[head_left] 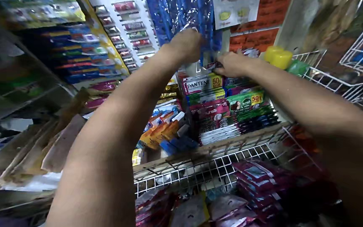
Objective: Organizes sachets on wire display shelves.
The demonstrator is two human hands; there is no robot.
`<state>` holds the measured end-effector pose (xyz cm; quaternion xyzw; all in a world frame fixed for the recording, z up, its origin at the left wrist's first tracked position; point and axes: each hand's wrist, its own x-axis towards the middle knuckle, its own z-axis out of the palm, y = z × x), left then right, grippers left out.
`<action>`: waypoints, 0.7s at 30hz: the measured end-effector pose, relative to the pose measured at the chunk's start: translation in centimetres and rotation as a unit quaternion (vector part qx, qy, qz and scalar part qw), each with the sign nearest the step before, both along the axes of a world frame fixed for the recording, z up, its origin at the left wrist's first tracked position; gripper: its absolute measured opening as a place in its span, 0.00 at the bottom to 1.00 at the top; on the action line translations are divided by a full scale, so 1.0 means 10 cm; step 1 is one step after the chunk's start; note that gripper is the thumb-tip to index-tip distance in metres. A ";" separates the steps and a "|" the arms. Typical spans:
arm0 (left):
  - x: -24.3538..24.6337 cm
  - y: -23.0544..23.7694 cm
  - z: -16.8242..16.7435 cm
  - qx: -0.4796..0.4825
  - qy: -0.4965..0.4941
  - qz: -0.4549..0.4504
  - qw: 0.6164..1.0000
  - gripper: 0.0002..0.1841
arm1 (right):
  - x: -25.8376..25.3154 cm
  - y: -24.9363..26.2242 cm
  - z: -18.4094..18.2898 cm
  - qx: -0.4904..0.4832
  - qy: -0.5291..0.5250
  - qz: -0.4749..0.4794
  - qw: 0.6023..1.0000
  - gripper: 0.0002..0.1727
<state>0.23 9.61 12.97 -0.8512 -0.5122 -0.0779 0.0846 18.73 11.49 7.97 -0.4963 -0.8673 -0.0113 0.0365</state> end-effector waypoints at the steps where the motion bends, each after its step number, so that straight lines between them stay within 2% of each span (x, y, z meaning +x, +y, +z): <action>1: -0.02 0.07 -0.08 -0.014 0.020 0.009 1.000 0.20 | 0.00 -0.02 0.00 -0.003 -0.003 0.002 1.000 0.30; 4: 0.00 0.25 -0.32 -0.016 0.077 0.022 0.997 0.27 | 0.00 0.00 0.00 0.000 -0.010 0.006 1.000 0.30; 7: 0.08 0.36 -0.43 -0.012 0.093 0.012 0.996 0.33 | 0.04 0.07 0.01 0.003 -0.003 0.017 1.000 0.30; 9: 0.12 0.36 -0.46 -0.022 0.092 -0.007 0.995 0.35 | 0.04 0.09 0.04 -0.005 0.007 0.020 1.000 0.31; 12: 0.13 0.27 -0.50 -0.046 0.114 -0.042 0.992 0.31 | 0.02 0.10 0.10 -0.012 0.031 0.008 0.999 0.31; 15: 0.02 0.25 -0.57 -0.032 0.145 -0.084 0.985 0.37 | 0.02 0.20 0.12 0.003 0.036 0.023 0.999 0.30; 17: -0.10 0.22 -0.59 -0.025 0.129 -0.109 0.985 0.33 | 0.02 0.24 0.15 0.002 0.047 0.020 0.999 0.30; 21: -0.33 0.22 -0.67 -0.020 0.036 -0.111 0.993 0.24 | 0.05 0.39 0.13 0.003 0.098 0.002 0.995 0.27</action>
